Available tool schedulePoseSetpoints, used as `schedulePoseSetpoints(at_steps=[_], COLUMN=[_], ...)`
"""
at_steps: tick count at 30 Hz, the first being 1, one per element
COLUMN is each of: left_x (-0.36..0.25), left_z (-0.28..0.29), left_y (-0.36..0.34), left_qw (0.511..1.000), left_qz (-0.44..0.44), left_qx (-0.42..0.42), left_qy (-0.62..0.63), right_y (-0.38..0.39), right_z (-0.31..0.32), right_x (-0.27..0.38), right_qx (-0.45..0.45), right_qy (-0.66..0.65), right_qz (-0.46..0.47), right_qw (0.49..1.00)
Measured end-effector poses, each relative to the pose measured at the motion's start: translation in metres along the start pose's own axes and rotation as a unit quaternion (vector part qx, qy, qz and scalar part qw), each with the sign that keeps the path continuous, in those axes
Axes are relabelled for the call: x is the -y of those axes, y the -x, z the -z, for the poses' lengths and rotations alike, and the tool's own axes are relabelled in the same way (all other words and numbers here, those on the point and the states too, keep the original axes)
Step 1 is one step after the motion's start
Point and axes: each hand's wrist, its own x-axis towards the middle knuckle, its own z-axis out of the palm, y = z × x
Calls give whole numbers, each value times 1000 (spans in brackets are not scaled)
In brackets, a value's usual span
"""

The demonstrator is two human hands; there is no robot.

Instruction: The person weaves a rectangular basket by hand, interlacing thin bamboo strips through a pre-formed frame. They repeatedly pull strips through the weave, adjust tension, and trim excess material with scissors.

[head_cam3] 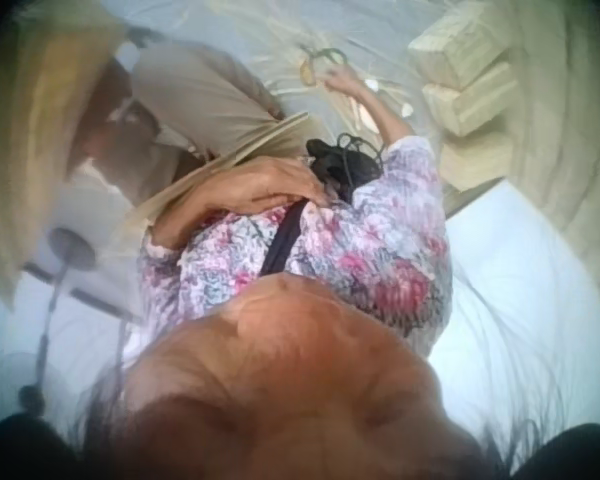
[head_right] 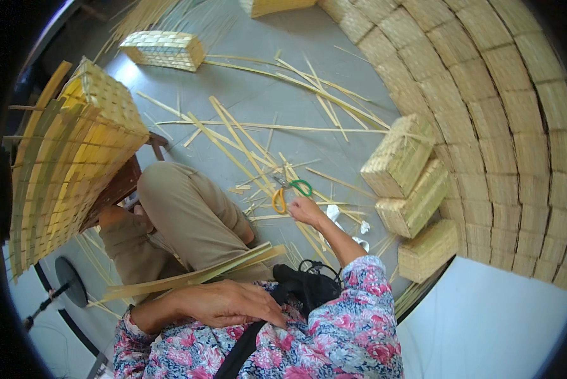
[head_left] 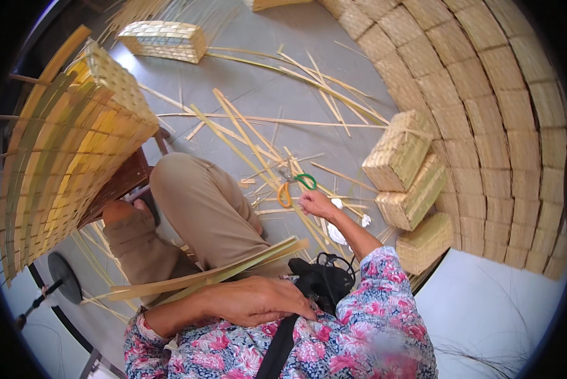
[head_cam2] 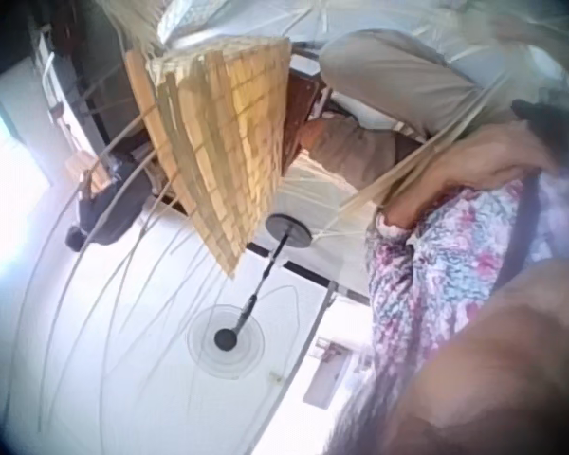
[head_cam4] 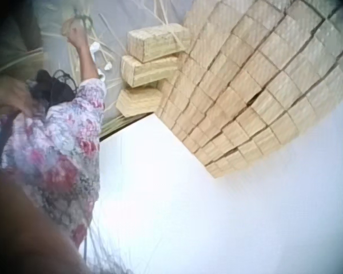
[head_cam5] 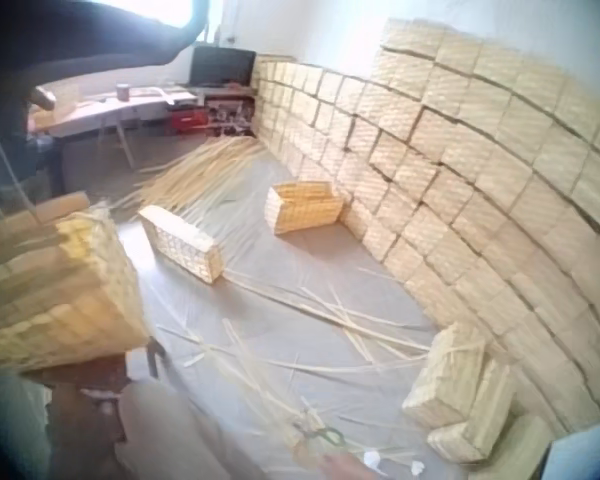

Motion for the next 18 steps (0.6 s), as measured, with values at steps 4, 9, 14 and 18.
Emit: schedulePoseSetpoints(at_steps=[4, 9, 14, 18], left_x=[1, -9, -62, -89], left_z=[-6, -18, 25, 115], left_y=[-3, -23, -47, -80], left_qw=[1000, 998, 986, 973], left_qz=[5, 20, 38, 8], left_qx=[17, 55, 103, -12], left_qy=[-9, -29, -127, -232], right_y=[35, 140, 172, 149], right_z=[-5, -8, -2, -71], right_x=[103, 235, 232, 221], right_qx=[-120, -168, -237, -179], right_qy=[-194, 165, 246, 175], right_qz=[145, 329, 420, 467], right_qw=[963, 914, 841, 848])
